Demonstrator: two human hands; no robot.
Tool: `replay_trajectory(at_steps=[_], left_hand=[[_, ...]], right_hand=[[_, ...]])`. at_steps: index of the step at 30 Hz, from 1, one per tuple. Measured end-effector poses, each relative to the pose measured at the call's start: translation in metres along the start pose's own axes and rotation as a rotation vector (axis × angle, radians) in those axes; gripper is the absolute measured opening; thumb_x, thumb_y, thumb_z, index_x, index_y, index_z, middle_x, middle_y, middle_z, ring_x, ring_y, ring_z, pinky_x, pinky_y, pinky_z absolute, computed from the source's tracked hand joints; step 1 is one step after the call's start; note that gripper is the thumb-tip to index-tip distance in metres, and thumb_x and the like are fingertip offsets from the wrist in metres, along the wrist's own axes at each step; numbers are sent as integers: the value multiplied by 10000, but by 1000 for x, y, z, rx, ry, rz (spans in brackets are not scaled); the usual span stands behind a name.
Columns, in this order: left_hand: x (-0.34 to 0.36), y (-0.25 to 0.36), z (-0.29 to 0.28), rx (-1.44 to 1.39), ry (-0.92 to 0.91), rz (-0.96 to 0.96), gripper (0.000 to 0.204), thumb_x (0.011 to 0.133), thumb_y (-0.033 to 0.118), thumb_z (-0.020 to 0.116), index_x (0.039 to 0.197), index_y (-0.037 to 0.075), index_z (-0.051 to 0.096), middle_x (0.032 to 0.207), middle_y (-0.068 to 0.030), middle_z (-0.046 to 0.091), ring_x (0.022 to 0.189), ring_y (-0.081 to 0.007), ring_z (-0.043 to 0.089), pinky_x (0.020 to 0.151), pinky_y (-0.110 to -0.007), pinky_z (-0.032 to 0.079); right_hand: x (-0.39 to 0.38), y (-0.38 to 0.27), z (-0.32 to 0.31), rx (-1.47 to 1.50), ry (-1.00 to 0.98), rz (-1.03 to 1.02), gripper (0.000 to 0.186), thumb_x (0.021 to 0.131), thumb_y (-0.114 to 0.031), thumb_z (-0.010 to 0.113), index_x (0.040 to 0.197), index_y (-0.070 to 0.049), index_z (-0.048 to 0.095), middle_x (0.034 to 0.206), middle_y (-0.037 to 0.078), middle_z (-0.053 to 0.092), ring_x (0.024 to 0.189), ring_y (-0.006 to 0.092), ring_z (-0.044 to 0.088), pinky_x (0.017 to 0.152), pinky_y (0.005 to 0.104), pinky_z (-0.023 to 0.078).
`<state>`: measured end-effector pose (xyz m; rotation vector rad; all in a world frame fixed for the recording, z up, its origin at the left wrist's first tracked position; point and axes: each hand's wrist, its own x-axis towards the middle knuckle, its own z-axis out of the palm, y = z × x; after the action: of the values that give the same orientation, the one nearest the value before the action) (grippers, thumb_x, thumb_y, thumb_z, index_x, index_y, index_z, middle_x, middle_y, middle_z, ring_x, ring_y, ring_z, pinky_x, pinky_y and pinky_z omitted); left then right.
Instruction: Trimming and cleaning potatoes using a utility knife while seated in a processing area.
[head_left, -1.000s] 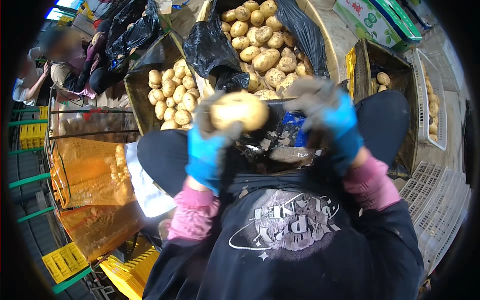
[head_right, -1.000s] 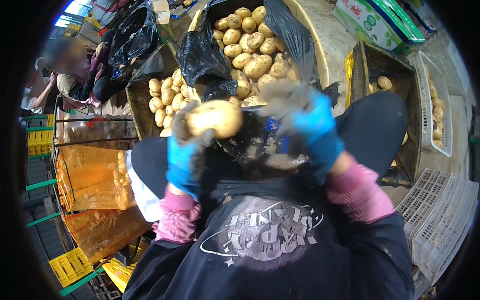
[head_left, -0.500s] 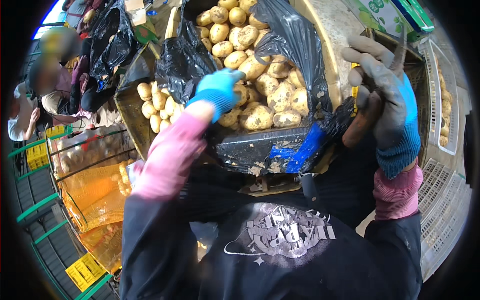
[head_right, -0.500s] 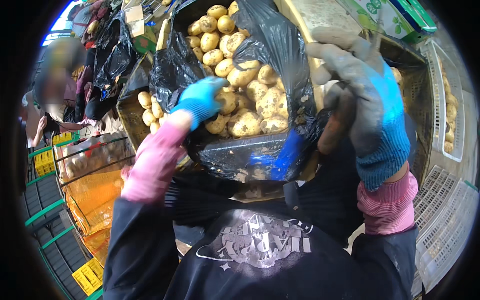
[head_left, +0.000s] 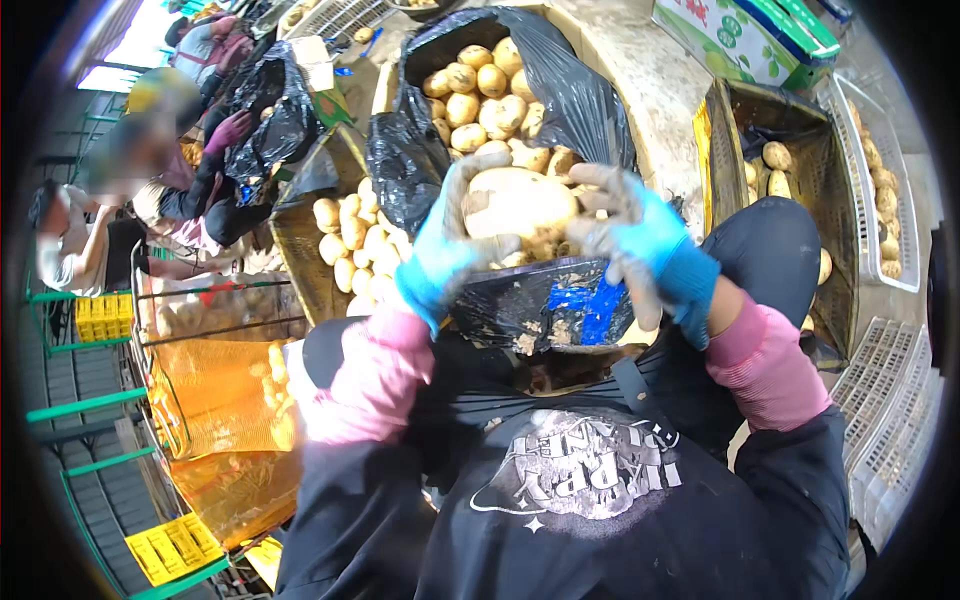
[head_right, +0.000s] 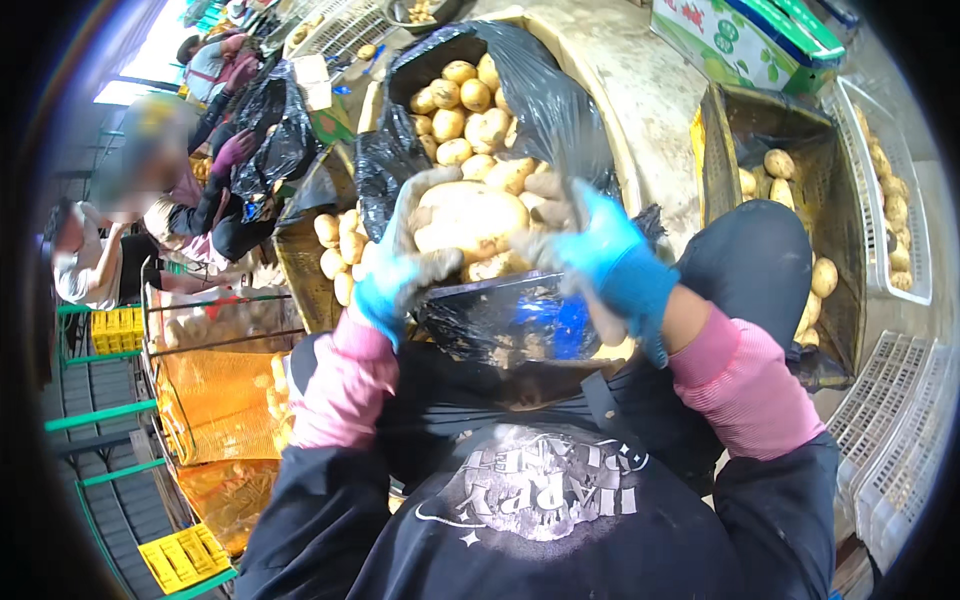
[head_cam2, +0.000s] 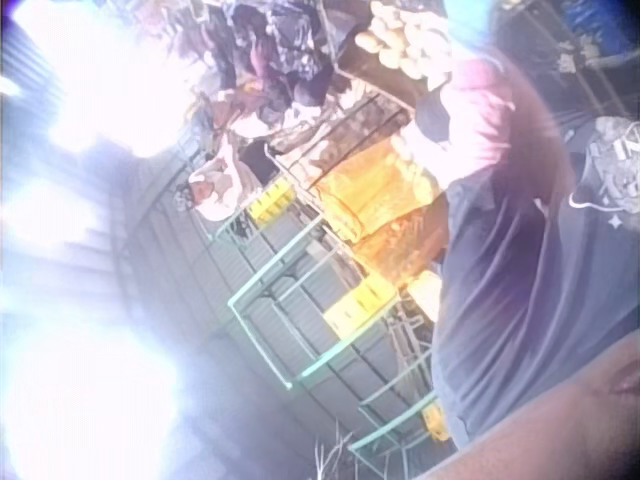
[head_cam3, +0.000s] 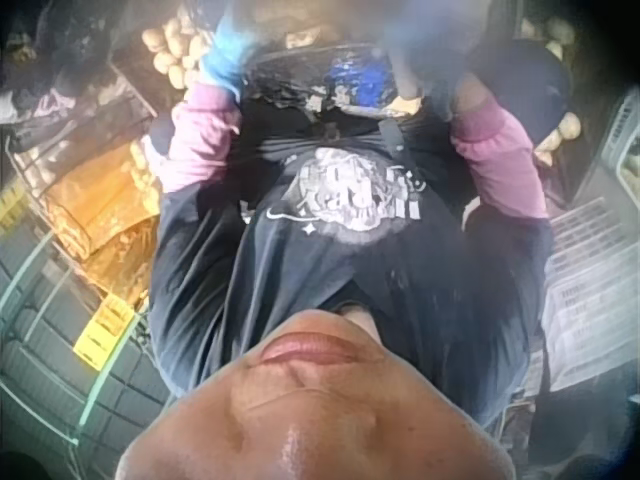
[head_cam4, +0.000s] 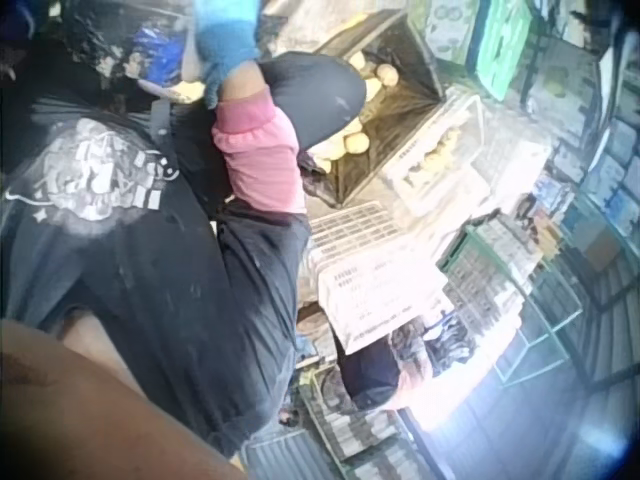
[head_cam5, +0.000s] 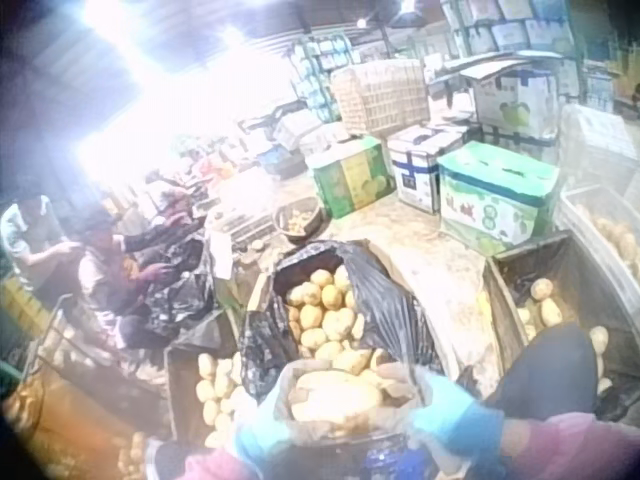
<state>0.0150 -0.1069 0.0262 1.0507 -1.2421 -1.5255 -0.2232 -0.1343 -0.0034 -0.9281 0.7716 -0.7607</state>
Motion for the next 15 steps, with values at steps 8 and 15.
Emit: replay_trajectory(at_steps=[8,15], left_hand=[[-83,-9,64,-162,473,352,442,1023,332,516,1284,-22,480,1171,-158,604,1084,-225,623,962,-351,516],[-97,-24,61,64,582,382,537,1038,460,405,1308,1,475,1268,-142,567,1091,-227,624,918,-339,534]], right_hand=[[-55,7,71,76,-135,-29,760,745,-91,848,1410,-76,478,1190,30,642,828,67,634,587,206,519],[-69,25,66,98,-214,-194,847,661,11,864,1407,4,462,1402,91,535,1263,173,532,1068,353,454]])
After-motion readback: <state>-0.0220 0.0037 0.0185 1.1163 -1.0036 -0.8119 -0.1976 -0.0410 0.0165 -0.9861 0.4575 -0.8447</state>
